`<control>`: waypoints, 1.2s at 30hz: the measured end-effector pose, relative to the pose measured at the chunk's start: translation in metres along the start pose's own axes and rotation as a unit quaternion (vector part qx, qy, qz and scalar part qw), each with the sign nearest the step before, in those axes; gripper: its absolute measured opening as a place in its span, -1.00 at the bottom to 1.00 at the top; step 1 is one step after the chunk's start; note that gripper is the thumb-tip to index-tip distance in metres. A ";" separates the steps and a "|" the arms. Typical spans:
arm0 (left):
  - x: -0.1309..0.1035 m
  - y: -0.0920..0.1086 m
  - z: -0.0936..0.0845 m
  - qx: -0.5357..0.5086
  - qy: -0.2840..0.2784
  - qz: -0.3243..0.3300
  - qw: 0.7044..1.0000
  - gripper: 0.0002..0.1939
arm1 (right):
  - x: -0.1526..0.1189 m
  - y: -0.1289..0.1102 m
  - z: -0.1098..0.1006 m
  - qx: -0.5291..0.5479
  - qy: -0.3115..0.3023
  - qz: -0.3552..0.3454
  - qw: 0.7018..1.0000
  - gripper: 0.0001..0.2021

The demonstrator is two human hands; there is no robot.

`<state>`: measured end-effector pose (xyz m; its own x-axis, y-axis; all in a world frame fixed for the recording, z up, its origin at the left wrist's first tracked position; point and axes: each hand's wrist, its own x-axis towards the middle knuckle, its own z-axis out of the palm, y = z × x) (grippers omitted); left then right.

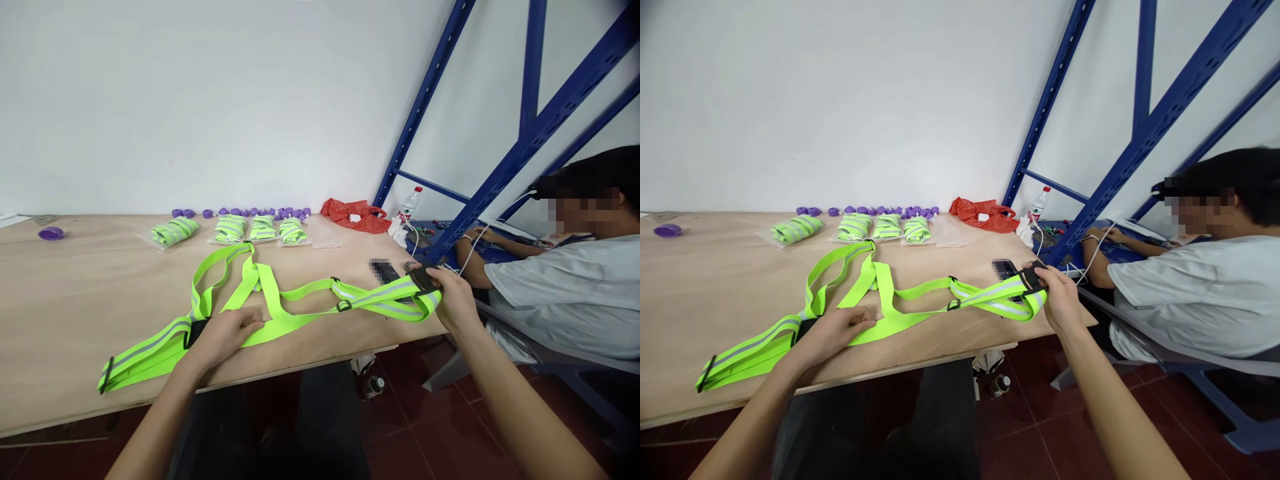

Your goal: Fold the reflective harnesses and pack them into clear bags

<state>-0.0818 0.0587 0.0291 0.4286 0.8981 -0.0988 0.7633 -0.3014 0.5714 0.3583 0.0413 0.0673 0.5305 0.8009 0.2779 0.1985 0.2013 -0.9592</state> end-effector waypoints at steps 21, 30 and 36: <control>0.047 0.099 0.101 0.066 0.151 0.208 0.964 -0.60 | -0.023 -0.035 0.058 0.120 -0.142 0.102 0.977 -0.53; 0.055 0.087 0.075 -0.081 0.069 0.088 0.990 -0.73 | 0.000 -0.020 0.027 -0.162 -0.172 0.037 0.971 -0.45; 0.059 0.091 0.079 0.112 0.088 0.025 0.990 -0.76 | -0.013 -0.012 0.032 -0.092 -0.276 0.152 0.945 -0.51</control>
<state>0.0514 0.0589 0.0110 0.3931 0.9161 0.0795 0.8395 -0.3928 0.3755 0.3224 0.0464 0.0733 0.0865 0.9881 -0.1275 0.2721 -0.1466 -0.9510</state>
